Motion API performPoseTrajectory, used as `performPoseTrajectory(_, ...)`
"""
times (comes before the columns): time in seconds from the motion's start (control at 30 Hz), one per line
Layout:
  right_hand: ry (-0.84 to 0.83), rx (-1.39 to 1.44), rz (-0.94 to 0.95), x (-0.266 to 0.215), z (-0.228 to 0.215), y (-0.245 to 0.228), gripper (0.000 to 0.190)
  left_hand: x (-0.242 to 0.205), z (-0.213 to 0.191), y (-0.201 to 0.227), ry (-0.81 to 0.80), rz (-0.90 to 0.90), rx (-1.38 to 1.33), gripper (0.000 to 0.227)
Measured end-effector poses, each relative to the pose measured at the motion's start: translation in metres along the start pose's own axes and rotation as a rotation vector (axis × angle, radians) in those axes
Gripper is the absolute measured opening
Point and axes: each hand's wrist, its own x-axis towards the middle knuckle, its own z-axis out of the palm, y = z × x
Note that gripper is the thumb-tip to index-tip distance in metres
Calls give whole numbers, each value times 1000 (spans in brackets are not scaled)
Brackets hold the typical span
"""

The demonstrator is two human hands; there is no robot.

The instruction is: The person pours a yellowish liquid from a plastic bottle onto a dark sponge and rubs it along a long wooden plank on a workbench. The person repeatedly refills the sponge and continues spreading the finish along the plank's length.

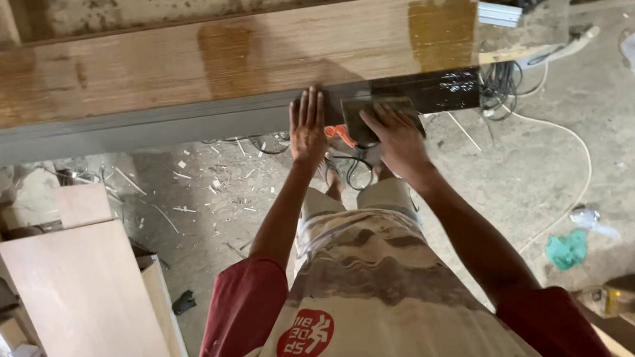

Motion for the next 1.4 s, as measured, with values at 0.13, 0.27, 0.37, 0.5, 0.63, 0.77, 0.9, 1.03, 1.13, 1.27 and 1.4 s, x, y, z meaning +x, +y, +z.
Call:
performPoseTrajectory(0.13, 193, -138, -50, 36, 28, -16, 90, -7, 2, -23, 23, 11, 30, 99)
performPoseTrajectory(0.27, 179, -160, -58, 47, 36, -6, 77, -4, 5, -22, 95, 11, 23, 95)
performPoseTrajectory(0.37, 135, -157, -8, 52, 35, -8, 78, -5, 0, -18, 59, 7, 18, 97)
performPoseTrajectory(0.5, 12, -113, 44, 50, 45, -5, 82, -3, -13, -18, -11, -13, -5, 99)
performPoseTrajectory(0.63, -42, -96, 37, 35, 46, -5, 80, -2, -16, -18, -84, -21, 11, 98)
performPoseTrajectory(0.77, -33, -85, 33, 6, 56, -17, 75, -4, -4, -19, -43, -15, 28, 91)
performPoseTrajectory(0.9, -83, -71, 48, -15, 43, -34, 73, -3, 1, -23, -20, -12, 34, 91)
performPoseTrajectory(1.03, -122, 22, -16, 6, 7, -63, 78, -9, -10, -46, -129, -44, 9, 95)
performPoseTrajectory(1.13, 25, -29, -92, 50, 32, -85, 77, -30, -13, -85, -62, -94, 12, 96)
performPoseTrajectory(1.27, 107, -168, -80, 92, 64, -93, 81, -35, -26, -113, 47, -41, 40, 102)
performPoseTrajectory(1.4, 59, -155, -130, 95, 48, -97, 82, -35, -23, -125, 207, 39, 7, 98)
